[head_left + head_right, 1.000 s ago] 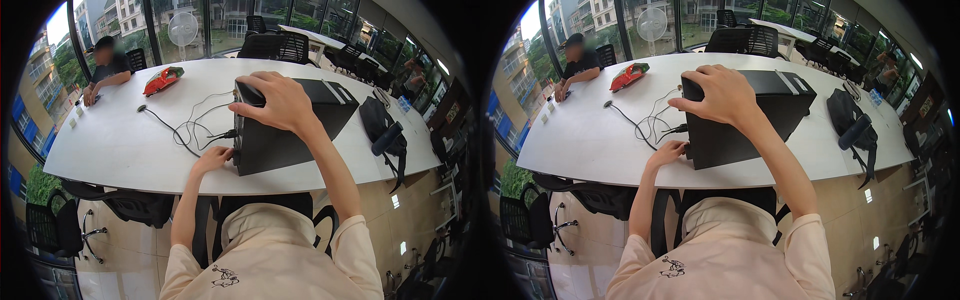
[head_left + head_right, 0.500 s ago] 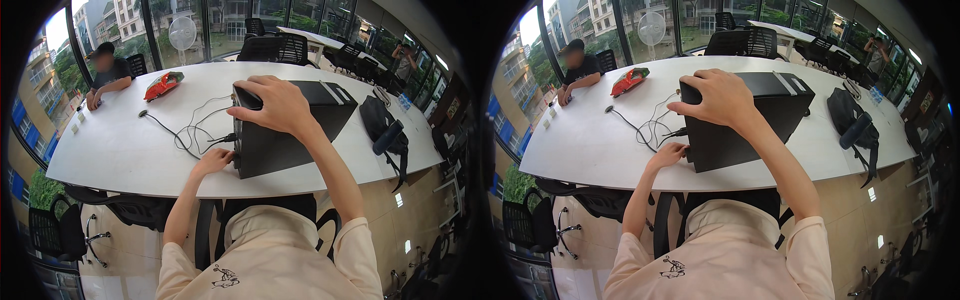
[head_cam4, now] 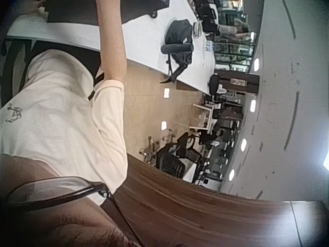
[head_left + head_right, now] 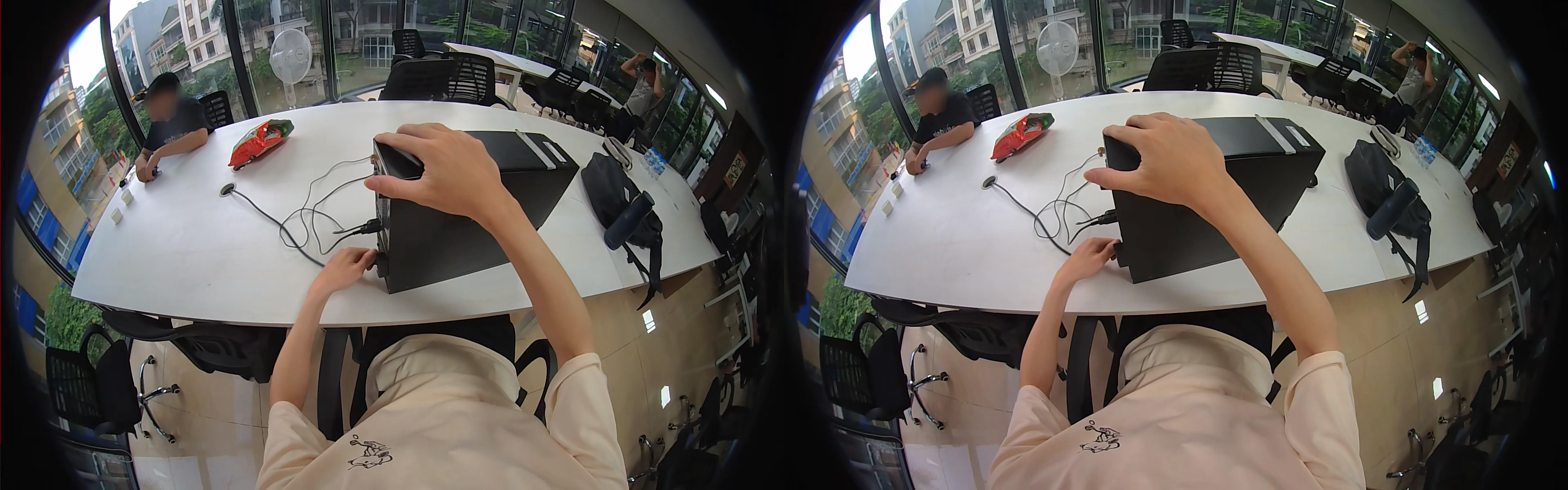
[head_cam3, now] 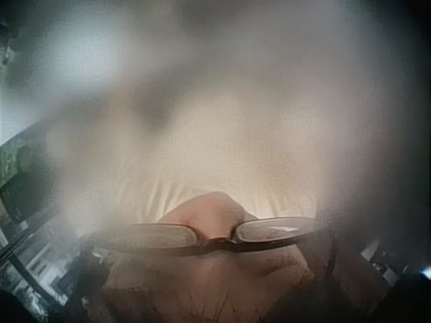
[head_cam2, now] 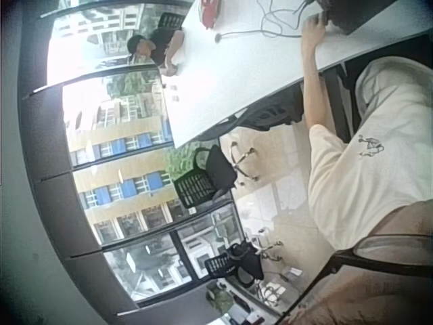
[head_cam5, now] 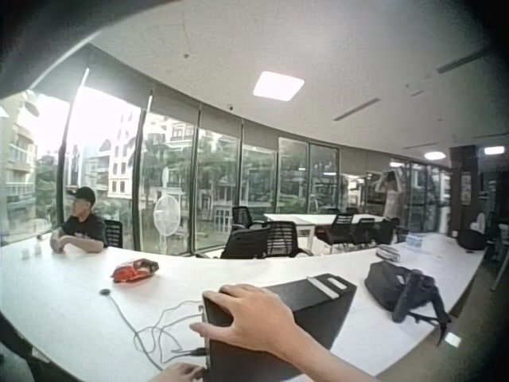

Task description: The person disconnects cables from a computer tower, removes the side panel, and installs a hard drive by connecting internal cables and sliding it into the bay.

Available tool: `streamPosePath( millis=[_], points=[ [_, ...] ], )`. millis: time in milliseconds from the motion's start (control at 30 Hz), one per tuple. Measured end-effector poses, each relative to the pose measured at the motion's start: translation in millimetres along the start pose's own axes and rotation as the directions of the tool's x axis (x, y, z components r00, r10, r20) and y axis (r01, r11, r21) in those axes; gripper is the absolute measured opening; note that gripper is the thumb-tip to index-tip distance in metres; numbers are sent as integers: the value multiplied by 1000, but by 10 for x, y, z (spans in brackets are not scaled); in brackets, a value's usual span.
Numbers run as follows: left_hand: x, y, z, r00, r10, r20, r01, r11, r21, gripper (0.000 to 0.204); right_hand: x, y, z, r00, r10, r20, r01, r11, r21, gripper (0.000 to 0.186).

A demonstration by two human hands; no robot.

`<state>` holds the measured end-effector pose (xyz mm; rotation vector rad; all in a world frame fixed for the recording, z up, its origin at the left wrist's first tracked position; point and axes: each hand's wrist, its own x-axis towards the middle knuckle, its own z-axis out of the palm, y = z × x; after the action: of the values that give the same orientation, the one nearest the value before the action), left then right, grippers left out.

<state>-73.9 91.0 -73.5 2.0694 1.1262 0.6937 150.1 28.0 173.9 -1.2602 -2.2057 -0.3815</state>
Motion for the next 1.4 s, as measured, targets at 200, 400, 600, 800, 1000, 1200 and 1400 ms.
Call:
streamPosePath(
  millis=[200,400,600,800,1000,1200,1400],
  points=[
    [-9,108,-8,1000,22,16,-22,1000,10,55,-26,52,-24,1000,-24,8,25,999,-28,80],
    [31,83,-71,995,-25,97,26,1000,-10,52,-35,96,-23,992,-120,26,122,991,-59,93],
    [16,80,-85,998,24,62,-26,999,29,52,-27,73,-16,995,-76,65,80,996,-48,94],
    [-16,16,-198,991,-14,136,6,998,58,51,-39,71,-8,997,-64,53,65,998,-7,94],
    [-492,-166,-641,977,-210,31,203,967,155,39,-59,62,-9,996,-84,40,85,996,-17,90],
    [-556,14,-284,813,252,-526,44,873,486,17,-30,55,39,998,-37,52,40,998,-49,91],
    [-564,711,-224,834,181,-521,-124,982,144,15,-61,66,41,999,-49,4,49,997,-65,95]
  ],
)
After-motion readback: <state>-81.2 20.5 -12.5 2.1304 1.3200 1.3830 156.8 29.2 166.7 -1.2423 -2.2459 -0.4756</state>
